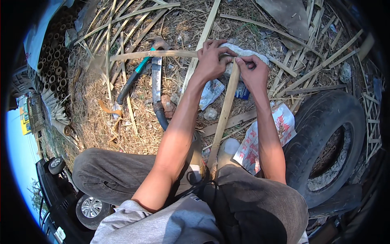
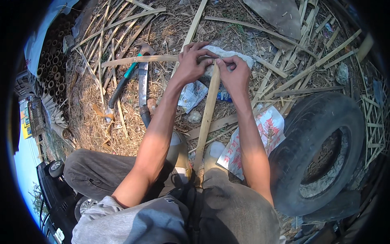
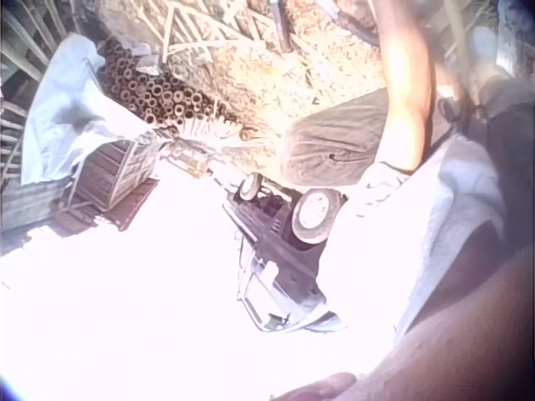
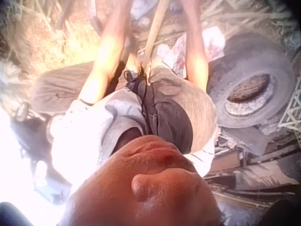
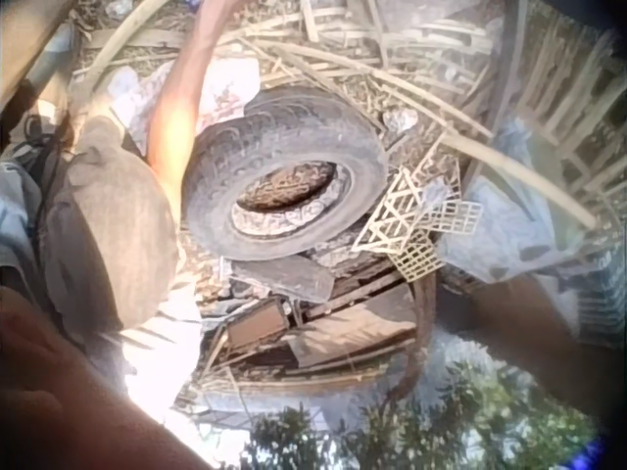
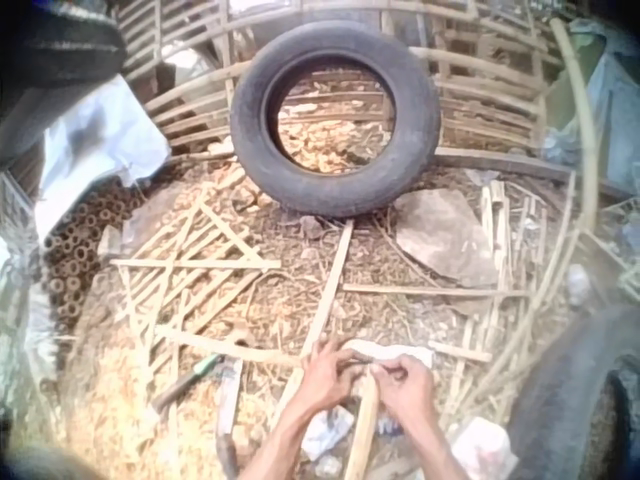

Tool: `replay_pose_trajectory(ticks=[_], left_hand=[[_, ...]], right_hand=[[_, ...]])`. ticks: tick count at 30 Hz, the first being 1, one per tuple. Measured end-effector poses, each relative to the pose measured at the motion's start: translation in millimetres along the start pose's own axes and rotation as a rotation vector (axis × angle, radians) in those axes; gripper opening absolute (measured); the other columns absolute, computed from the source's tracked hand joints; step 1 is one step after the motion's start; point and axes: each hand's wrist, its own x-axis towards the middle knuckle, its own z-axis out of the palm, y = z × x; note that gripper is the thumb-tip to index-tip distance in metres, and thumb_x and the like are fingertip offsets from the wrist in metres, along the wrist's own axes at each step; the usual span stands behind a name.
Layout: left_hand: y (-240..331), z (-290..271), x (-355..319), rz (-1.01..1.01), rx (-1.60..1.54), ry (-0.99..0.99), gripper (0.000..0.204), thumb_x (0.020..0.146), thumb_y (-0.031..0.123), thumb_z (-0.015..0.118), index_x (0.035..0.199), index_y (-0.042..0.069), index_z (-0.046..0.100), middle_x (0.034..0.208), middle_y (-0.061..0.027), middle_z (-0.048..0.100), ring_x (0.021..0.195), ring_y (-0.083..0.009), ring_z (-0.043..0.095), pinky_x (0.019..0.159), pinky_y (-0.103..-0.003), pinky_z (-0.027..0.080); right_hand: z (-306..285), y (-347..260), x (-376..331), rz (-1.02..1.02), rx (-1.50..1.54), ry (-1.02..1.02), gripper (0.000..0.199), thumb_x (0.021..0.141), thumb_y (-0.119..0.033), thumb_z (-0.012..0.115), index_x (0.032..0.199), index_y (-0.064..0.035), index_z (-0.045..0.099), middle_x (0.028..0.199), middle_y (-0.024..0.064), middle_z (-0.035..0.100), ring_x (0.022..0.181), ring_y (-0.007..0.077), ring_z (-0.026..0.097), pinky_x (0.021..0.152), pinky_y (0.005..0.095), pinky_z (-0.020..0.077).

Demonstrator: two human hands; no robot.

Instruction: The person shapes bamboo strips by hammering a small wooden wedge into the end of a strip to split it, then uses a large blade to shave and thin the bamboo strips by hand.

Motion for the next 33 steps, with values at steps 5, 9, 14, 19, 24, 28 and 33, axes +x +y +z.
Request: replay_pose_trajectory(ticks=[5, 9, 14, 19, 24, 28, 33], left_hand=[[6.2, -1.0, 8.5, 0.004, -0.011, -0.069, 0.020, 0.088, 0.021, 0.072, 0.106, 0.023, 0.080, 0.148, -0.0094, 0.054, 0.143, -0.0366, 0.033, 0.116, -0.055, 0.017], [-4.2, 1.0, -0.6, 0.007, 0.088, -0.032, 0.025, 0.085, 0.031, 0.074, 0.108, 0.024, 0.079, 0.150, -0.0059, 0.053, 0.143, -0.0357, 0.031, 0.115, -0.054, 0.017], [3.3, -2.9, 0.8, 0.007, 0.088, -0.068, 0.031, 0.084, 0.037, 0.077, 0.112, 0.025, 0.079, 0.152, -0.0026, 0.051, 0.145, -0.0345, 0.030, 0.118, -0.055, 0.015], [2.7, -0.5, 0.5, -0.014, 0.130, -0.062, 0.034, 0.081, 0.040, 0.082, 0.113, 0.026, 0.079, 0.152, -0.0011, 0.053, 0.145, -0.0342, 0.032, 0.119, -0.057, 0.014], [0.7, 1.9, 2.6, 0.029, 0.133, -0.030, 0.031, 0.081, 0.039, 0.082, 0.110, 0.029, 0.081, 0.151, 0.0002, 0.055, 0.145, -0.0347, 0.033, 0.120, -0.058, 0.014], [-4.1, 3.5, 2.3, 0.065, 0.061, -0.012, 0.030, 0.078, 0.039, 0.084, 0.106, 0.029, 0.082, 0.146, 0.0002, 0.059, 0.143, -0.0335, 0.034, 0.118, -0.055, 0.014], [-10.4, 0.2, 4.0, 0.045, 0.085, -0.057, 0.032, 0.081, 0.038, 0.081, 0.111, 0.027, 0.080, 0.149, 0.0018, 0.056, 0.143, -0.0330, 0.034, 0.120, -0.055, 0.016]], right_hand=[[-14.0, -15.8, 1.7, 0.078, 0.018, -0.005, 0.026, 0.083, -0.025, 0.082, 0.092, -0.0006, 0.076, 0.076, 0.0116, 0.073, 0.065, 0.0189, 0.063, 0.064, 0.0336, 0.0520], [-3.6, -11.1, -4.0, 0.074, 0.037, -0.023, 0.025, 0.083, -0.023, 0.083, 0.090, -0.0005, 0.077, 0.075, 0.0132, 0.074, 0.064, 0.0196, 0.068, 0.065, 0.0338, 0.0541], [-11.0, -16.2, -3.3, 0.130, 0.116, -0.039, 0.024, 0.084, -0.023, 0.082, 0.090, -0.0006, 0.078, 0.074, 0.0124, 0.074, 0.066, 0.0192, 0.069, 0.065, 0.0340, 0.0545], [-14.2, -6.9, 0.5, 0.151, 0.075, -0.085, 0.025, 0.086, -0.024, 0.080, 0.094, -0.0006, 0.078, 0.076, 0.0109, 0.074, 0.066, 0.0166, 0.068, 0.065, 0.0323, 0.0539], [-69.2, 13.4, -20.2, 0.084, 0.338, -0.108, 0.025, 0.092, -0.023, 0.076, 0.103, -0.0005, 0.077, 0.084, 0.0049, 0.075, 0.066, 0.0122, 0.064, 0.063, 0.0309, 0.0525], [-139.6, -1.5, -79.4, 0.381, 0.199, -0.081, 0.023, 0.093, -0.018, 0.074, 0.104, 0.0015, 0.076, 0.083, 0.0069, 0.075, 0.065, 0.0107, 0.063, 0.060, 0.0303, 0.0508], [-164.6, 24.9, -183.2, 0.470, -0.417, -0.069, 0.017, 0.090, -0.007, 0.068, 0.097, 0.0073, 0.074, 0.078, 0.0269, 0.070, 0.072, 0.0342, 0.075, 0.066, 0.0387, 0.0554]])
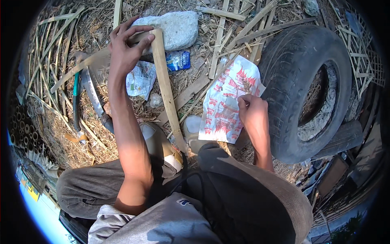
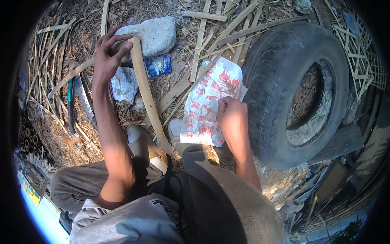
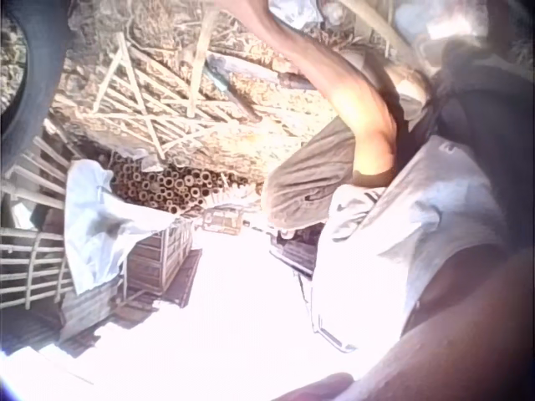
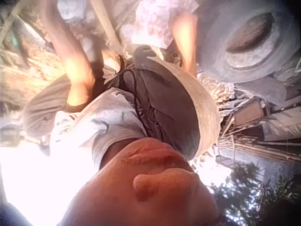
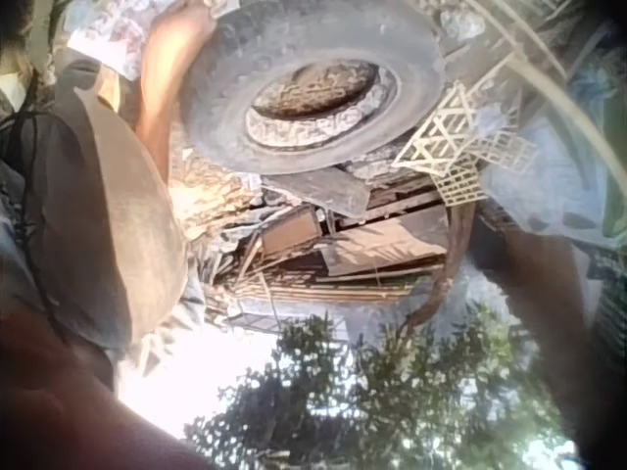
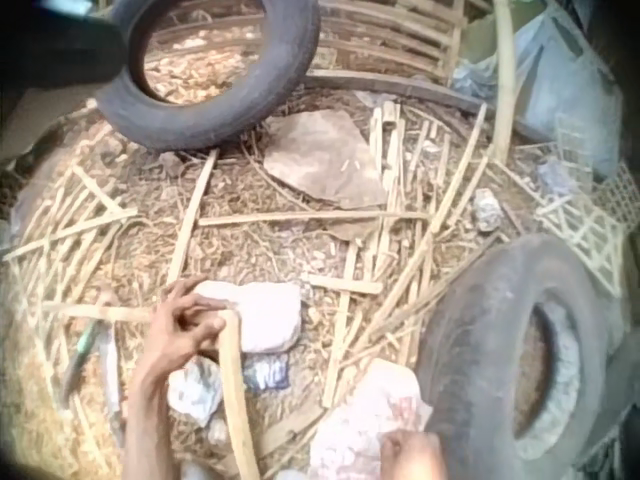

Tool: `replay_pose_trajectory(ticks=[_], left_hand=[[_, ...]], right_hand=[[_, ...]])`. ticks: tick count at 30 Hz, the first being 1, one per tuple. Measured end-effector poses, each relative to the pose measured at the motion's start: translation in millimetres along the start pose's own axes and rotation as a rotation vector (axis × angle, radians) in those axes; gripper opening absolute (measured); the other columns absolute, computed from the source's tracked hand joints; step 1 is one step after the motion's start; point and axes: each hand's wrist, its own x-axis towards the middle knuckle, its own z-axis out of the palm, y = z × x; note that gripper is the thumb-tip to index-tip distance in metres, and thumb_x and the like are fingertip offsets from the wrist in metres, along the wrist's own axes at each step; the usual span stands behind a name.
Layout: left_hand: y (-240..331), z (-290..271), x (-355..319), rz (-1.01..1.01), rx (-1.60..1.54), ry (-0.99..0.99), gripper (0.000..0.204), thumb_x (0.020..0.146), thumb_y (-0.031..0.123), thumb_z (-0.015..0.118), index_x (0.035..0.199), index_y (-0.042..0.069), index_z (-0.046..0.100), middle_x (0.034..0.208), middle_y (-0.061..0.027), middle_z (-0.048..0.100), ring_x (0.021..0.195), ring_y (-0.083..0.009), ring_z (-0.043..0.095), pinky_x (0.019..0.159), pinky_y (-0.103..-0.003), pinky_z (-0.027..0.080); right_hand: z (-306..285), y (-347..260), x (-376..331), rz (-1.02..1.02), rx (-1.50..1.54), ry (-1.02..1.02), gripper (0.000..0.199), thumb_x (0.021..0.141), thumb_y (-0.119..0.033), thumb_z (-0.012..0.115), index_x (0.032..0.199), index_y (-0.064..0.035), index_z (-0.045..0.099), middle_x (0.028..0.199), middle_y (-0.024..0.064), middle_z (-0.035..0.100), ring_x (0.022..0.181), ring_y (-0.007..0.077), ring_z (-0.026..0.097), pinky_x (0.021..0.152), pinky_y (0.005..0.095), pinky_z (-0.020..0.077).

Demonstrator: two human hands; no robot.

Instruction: The person shapes bamboo strips by hammering a small wooden wedge into the end of a strip to split it, then uses a large blade to shave and thin the bamboo strips by hand.

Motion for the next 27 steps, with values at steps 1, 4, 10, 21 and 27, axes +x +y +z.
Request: replay_pose_trajectory(ticks=[1, 4, 10, 21, 27], left_hand=[[4.0, -0.2, 3.8, -0.025, -0.079, -0.037, 0.033, 0.081, 0.038, 0.082, 0.111, 0.025, 0.080, 0.150, -0.0001, 0.055, 0.143, -0.0332, 0.033, 0.120, -0.053, 0.026], [18.5, -8.8, 3.6, -0.084, -0.092, -0.045, 0.036, 0.081, 0.038, 0.082, 0.112, 0.021, 0.080, 0.149, -0.0050, 0.056, 0.142, -0.0356, 0.034, 0.117, -0.052, 0.034], [16.1, -8.0, 10.1, -0.081, 0.010, -0.098, 0.039, 0.086, 0.042, 0.077, 0.117, 0.020, 0.078, 0.151, -0.0052, 0.055, 0.142, -0.0377, 0.036, 0.119, -0.053, 0.027], [14.7, -10.2, 9.2, -0.055, -0.031, -0.073, 0.037, 0.086, 0.037, 0.078, 0.116, 0.016, 0.078, 0.150, -0.0092, 0.055, 0.140, -0.0352, 0.043, 0.117, -0.049, 0.034], [13.5, -8.5, 7.3, -0.086, -0.248, -0.076, 0.035, 0.084, 0.029, 0.081, 0.114, 0.013, 0.079, 0.148, -0.0133, 0.056, 0.132, -0.0327, 0.053, 0.107, -0.046, 0.048]], right_hand=[[8.3, 17.0, -16.5, 0.055, -0.032, 0.016, 0.016, 0.090, -0.006, 0.067, 0.095, 0.0073, 0.074, 0.081, 0.0295, 0.069, 0.079, 0.0414, 0.073, 0.068, 0.0425, 0.0563], [47.6, 49.7, -53.0, 0.125, -0.055, 0.150, 0.028, 0.091, -0.006, 0.063, 0.112, 0.0115, 0.068, 0.083, 0.0283, 0.070, 0.078, 0.0412, 0.073, 0.067, 0.0437, 0.0563], [51.3, 48.0, -40.4, 0.218, 0.220, 0.145, 0.067, 0.095, -0.011, 0.061, 0.152, 0.0101, 0.032, 0.065, 0.0206, 0.065, 0.061, 0.0385, 0.069, 0.059, 0.0419, 0.0534], [78.8, 48.0, -49.8, 0.031, 0.130, 0.010, 0.065, 0.096, -0.014, 0.059, 0.150, 0.0103, 0.034, 0.062, 0.0218, 0.062, 0.057, 0.0398, 0.065, 0.057, 0.0506, 0.0498], [63.6, 53.9, -33.5, 0.124, 0.031, 0.173, 0.063, 0.095, -0.012, 0.061, 0.147, 0.0128, 0.037, 0.057, 0.0171, 0.059, 0.049, 0.0323, 0.063, 0.053, 0.0429, 0.0487]])
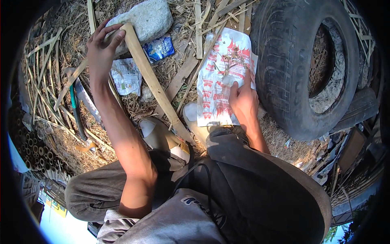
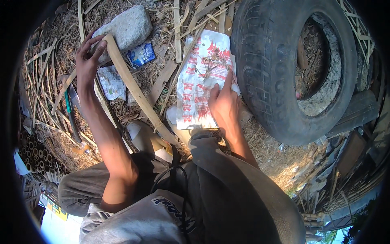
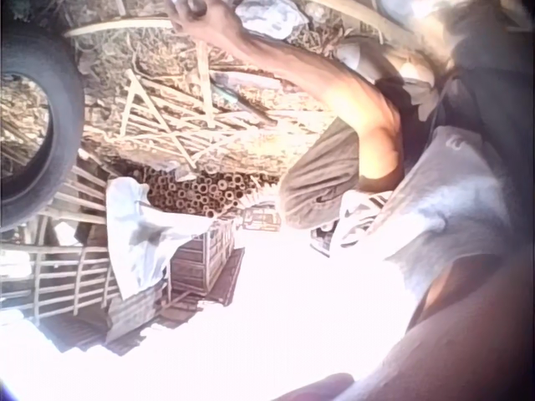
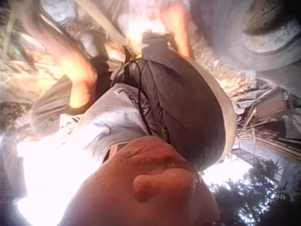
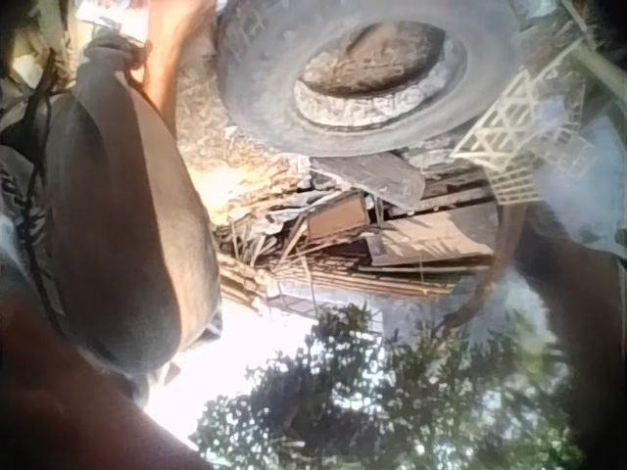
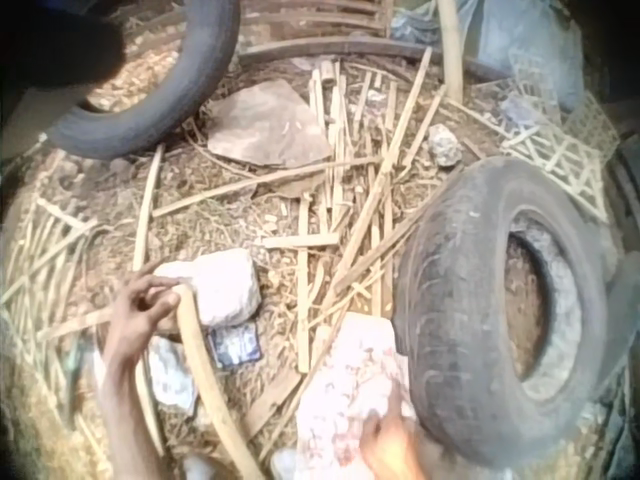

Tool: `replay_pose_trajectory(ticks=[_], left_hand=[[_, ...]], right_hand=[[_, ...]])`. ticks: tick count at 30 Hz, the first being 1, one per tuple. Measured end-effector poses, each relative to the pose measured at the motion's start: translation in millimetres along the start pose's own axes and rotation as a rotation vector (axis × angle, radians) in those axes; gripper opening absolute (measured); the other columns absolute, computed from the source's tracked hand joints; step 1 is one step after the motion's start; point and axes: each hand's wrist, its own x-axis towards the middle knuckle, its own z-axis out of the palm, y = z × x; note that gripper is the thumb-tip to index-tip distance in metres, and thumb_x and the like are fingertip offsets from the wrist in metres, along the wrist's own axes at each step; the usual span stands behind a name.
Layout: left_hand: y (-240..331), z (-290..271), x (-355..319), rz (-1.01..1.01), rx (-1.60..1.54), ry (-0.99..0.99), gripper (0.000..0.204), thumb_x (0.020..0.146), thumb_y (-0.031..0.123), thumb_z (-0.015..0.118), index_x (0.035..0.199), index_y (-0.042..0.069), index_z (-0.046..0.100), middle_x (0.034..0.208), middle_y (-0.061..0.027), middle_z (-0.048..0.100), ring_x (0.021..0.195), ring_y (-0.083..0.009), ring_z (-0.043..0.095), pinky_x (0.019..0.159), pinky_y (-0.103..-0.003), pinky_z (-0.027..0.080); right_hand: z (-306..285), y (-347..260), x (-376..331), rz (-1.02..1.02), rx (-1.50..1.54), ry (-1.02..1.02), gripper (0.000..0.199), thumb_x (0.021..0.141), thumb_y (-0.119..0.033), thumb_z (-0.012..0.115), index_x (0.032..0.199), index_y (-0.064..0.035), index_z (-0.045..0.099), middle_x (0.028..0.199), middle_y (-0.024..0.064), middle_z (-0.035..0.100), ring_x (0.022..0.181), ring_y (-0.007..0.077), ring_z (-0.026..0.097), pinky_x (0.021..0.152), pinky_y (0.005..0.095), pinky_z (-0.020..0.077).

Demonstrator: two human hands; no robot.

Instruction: The person shapes bamboo strips by hammering a small wooden wedge into the end of a strip to split it, then uses a large blade to shave and thin the bamboo strips by hand.

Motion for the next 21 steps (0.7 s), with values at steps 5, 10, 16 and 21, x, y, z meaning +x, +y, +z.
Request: replay_pose_trajectory(ticks=[5, 10, 16, 21], left_hand=[[5.0, -2.8, 0.7, 0.019, 0.242, 0.035, 0.036, 0.084, 0.038, 0.080, 0.114, 0.018, 0.079, 0.150, -0.0107, 0.055, 0.140, -0.0339, 0.042, 0.118, -0.049, 0.034], [7.4, 1.8, -1.9, 0.004, 0.182, 0.031, 0.039, 0.082, 0.043, 0.081, 0.113, 0.020, 0.079, 0.151, -0.0081, 0.054, 0.142, -0.0365, 0.037, 0.119, -0.051, 0.033], [2.9, 0.6, -4.8, -0.017, 0.118, 0.035, 0.038, 0.083, 0.042, 0.083, 0.113, 0.019, 0.079, 0.151, -0.0074, 0.053, 0.144, -0.0353, 0.034, 0.115, -0.049, 0.041], [-2.0, 1.1, -2.7, -0.006, 0.054, 0.022, 0.037, 0.083, 0.041, 0.082, 0.113, 0.020, 0.079, 0.150, -0.0074, 0.053, 0.144, -0.0358, 0.032, 0.116, -0.052, 0.038]], right_hand=[[1.7, 4.5, -14.4, -0.031, 0.125, -0.020, 0.053, 0.093, -0.012, 0.063, 0.141, 0.0083, 0.051, 0.059, 0.0169, 0.059, 0.049, 0.0279, 0.062, 0.053, 0.0394, 0.0480], [-0.6, 6.5, -9.7, 0.011, 0.081, 0.068, 0.042, 0.097, -0.013, 0.055, 0.133, 0.0065, 0.058, 0.070, 0.0263, 0.066, 0.068, 0.0442, 0.069, 0.060, 0.0513, 0.0522], [2.6, 3.4, 17.3, 0.032, -0.152, 0.085, 0.037, 0.099, -0.014, 0.055, 0.130, 0.0050, 0.061, 0.080, 0.0334, 0.067, 0.077, 0.0487, 0.069, 0.065, 0.0549, 0.0526], [2.7, -7.7, 26.6, 0.145, -0.208, -0.002, 0.038, 0.100, -0.020, 0.055, 0.131, 0.0020, 0.059, 0.087, 0.0330, 0.069, 0.087, 0.0527, 0.068, 0.079, 0.0575, 0.0542]])
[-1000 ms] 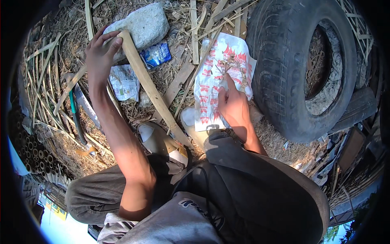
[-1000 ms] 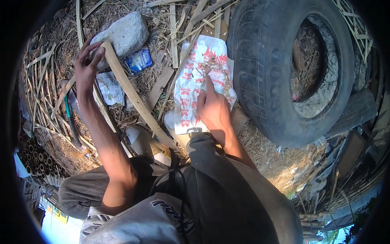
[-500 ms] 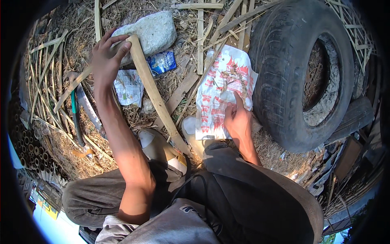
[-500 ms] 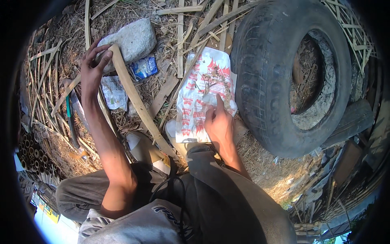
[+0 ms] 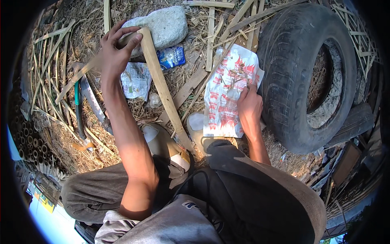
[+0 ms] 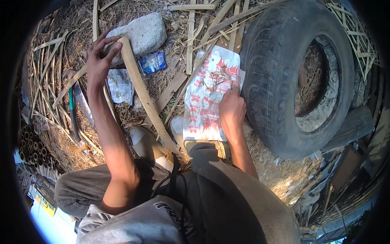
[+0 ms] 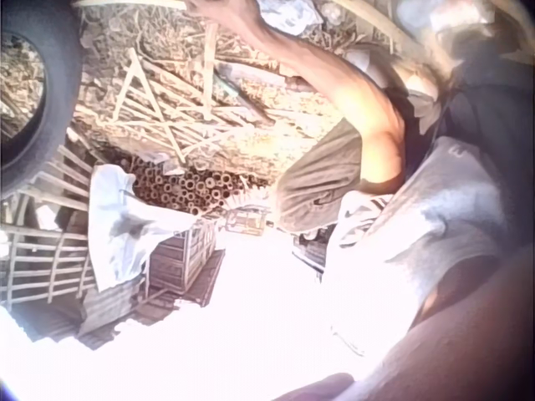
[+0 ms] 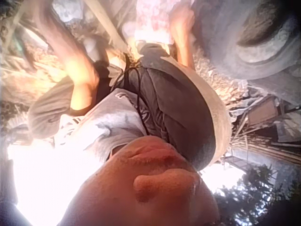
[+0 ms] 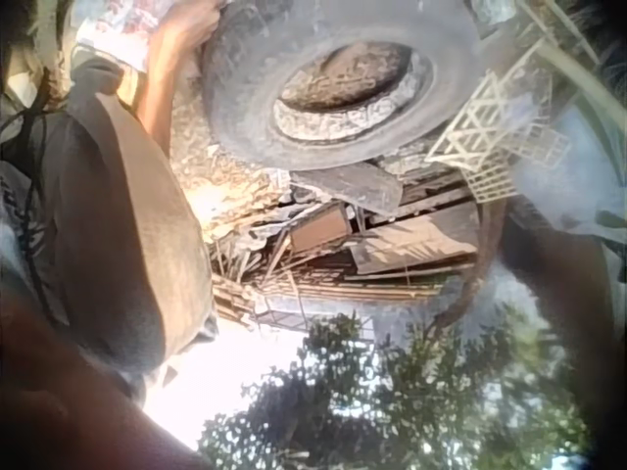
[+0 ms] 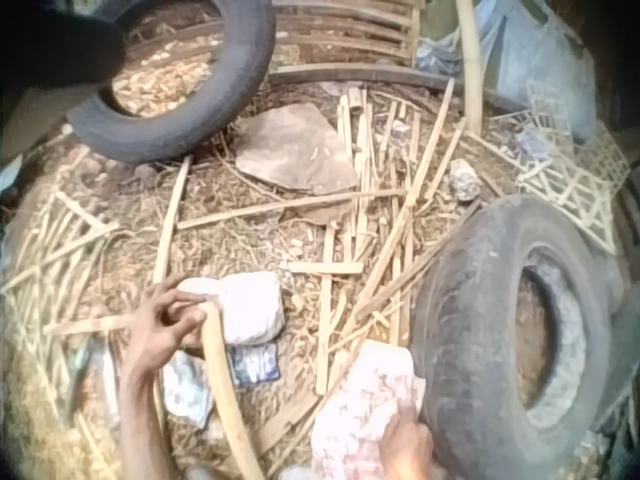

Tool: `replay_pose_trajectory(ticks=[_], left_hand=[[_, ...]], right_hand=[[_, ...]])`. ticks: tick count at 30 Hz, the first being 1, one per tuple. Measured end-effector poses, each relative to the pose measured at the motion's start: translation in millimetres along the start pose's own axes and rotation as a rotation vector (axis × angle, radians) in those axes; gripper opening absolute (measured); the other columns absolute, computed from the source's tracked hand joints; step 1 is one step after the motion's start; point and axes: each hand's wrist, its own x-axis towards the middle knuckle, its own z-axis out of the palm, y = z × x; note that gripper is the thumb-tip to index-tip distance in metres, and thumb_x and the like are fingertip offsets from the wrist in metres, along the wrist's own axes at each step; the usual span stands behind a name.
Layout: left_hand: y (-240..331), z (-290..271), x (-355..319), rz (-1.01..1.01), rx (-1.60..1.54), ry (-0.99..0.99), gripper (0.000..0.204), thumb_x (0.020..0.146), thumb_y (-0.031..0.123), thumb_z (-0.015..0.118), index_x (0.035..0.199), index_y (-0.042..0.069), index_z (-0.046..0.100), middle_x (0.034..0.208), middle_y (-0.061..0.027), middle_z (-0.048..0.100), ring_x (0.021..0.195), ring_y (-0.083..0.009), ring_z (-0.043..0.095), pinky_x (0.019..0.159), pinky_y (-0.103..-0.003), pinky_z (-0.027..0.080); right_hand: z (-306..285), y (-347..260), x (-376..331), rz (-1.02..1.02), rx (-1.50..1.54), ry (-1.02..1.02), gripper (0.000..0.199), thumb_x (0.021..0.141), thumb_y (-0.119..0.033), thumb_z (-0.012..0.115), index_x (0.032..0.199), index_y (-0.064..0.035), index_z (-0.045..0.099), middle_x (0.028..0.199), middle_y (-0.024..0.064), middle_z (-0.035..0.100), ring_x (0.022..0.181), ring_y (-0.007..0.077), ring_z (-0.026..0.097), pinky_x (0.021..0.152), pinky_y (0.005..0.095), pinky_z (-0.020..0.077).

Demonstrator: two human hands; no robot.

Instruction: The person shapes bamboo strips by hammering a small wooden wedge into the end of a strip to split it, then uses a large blade to shave and thin the bamboo strips by hand.

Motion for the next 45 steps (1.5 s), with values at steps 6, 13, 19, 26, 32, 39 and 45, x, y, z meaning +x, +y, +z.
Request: replay_pose_trajectory(ticks=[6, 13, 19, 26, 32, 39, 45], left_hand=[[-3.0, -0.2, 0.9, 0.038, 0.036, 0.017, 0.037, 0.082, 0.040, 0.083, 0.113, 0.021, 0.080, 0.149, -0.0077, 0.054, 0.143, -0.0363, 0.034, 0.115, -0.054, 0.038], [-7.4, -1.2, 3.4, 0.074, 0.008, 0.034, 0.035, 0.080, 0.039, 0.084, 0.109, 0.020, 0.081, 0.144, -0.0110, 0.059, 0.136, -0.0361, 0.050, 0.109, -0.052, 0.046], [-8.6, -0.9, 4.9, 0.058, -0.057, 0.007, 0.036, 0.079, 0.040, 0.084, 0.110, 0.022, 0.081, 0.146, -0.0084, 0.059, 0.138, -0.0358, 0.047, 0.111, -0.053, 0.042], [-11.7, 4.6, 1.6, 0.061, 0.049, 0.045, 0.036, 0.080, 0.043, 0.083, 0.110, 0.025, 0.080, 0.146, -0.0024, 0.059, 0.142, -0.0333, 0.038, 0.118, -0.055, 0.027], [-2.8, 2.5, -0.5, 0.064, 0.167, 0.046, 0.033, 0.080, 0.038, 0.083, 0.109, 0.022, 0.080, 0.151, -0.0045, 0.054, 0.143, -0.0354, 0.033, 0.121, -0.055, 0.024], [-0.7, 3.4, -9.0, 0.043, 0.110, 0.100, 0.029, 0.077, 0.036, 0.084, 0.102, 0.023, 0.081, 0.148, -0.0048, 0.056, 0.143, -0.0340, 0.032, 0.119, -0.055, 0.013], [2.3, 9.1, -8.7, 0.018, 0.050, 0.084, 0.029, 0.076, 0.037, 0.083, 0.101, 0.023, 0.081, 0.149, -0.0041, 0.054, 0.145, -0.0350, 0.030, 0.120, -0.053, 0.012]], right_hand=[[2.3, 3.2, 0.5, -0.007, 0.071, 0.036, 0.023, 0.099, -0.021, 0.058, 0.109, -0.0013, 0.063, 0.080, 0.0277, 0.070, 0.082, 0.0487, 0.070, 0.074, 0.0559, 0.0542], [4.1, 10.7, -10.2, -0.134, 0.256, 0.155, 0.017, 0.092, -0.014, 0.068, 0.095, 0.0013, 0.063, 0.066, 0.0165, 0.067, 0.060, 0.0365, 0.069, 0.058, 0.0442, 0.0521], [-4.9, 6.3, -13.7, -0.185, 0.379, 0.158, 0.016, 0.090, -0.012, 0.068, 0.091, 0.0021, 0.061, 0.065, 0.0166, 0.066, 0.058, 0.0350, 0.067, 0.057, 0.0435, 0.0514], [-2.1, 6.0, -10.8, -0.198, 0.333, 0.202, 0.012, 0.085, -0.006, 0.069, 0.086, 0.0027, 0.060, 0.067, 0.0175, 0.065, 0.056, 0.0302, 0.065, 0.056, 0.0416, 0.0495], [-4.2, 3.6, -8.1, -0.149, 0.336, 0.122, 0.013, 0.083, -0.002, 0.070, 0.091, 0.0041, 0.061, 0.068, 0.0129, 0.064, 0.055, 0.0201, 0.058, 0.056, 0.0354, 0.0474], [-2.1, 14.5, -13.2, -0.255, 0.271, 0.102, 0.020, 0.091, -0.006, 0.071, 0.108, 0.0047, 0.073, 0.080, 0.0176, 0.073, 0.070, 0.0187, 0.070, 0.066, 0.0328, 0.0544], [-13.9, 16.9, -13.8, -0.251, 0.289, 0.058, 0.018, 0.087, -0.008, 0.077, 0.097, 0.0060, 0.072, 0.073, 0.0163, 0.071, 0.066, 0.0199, 0.068, 0.064, 0.0340, 0.0532]])
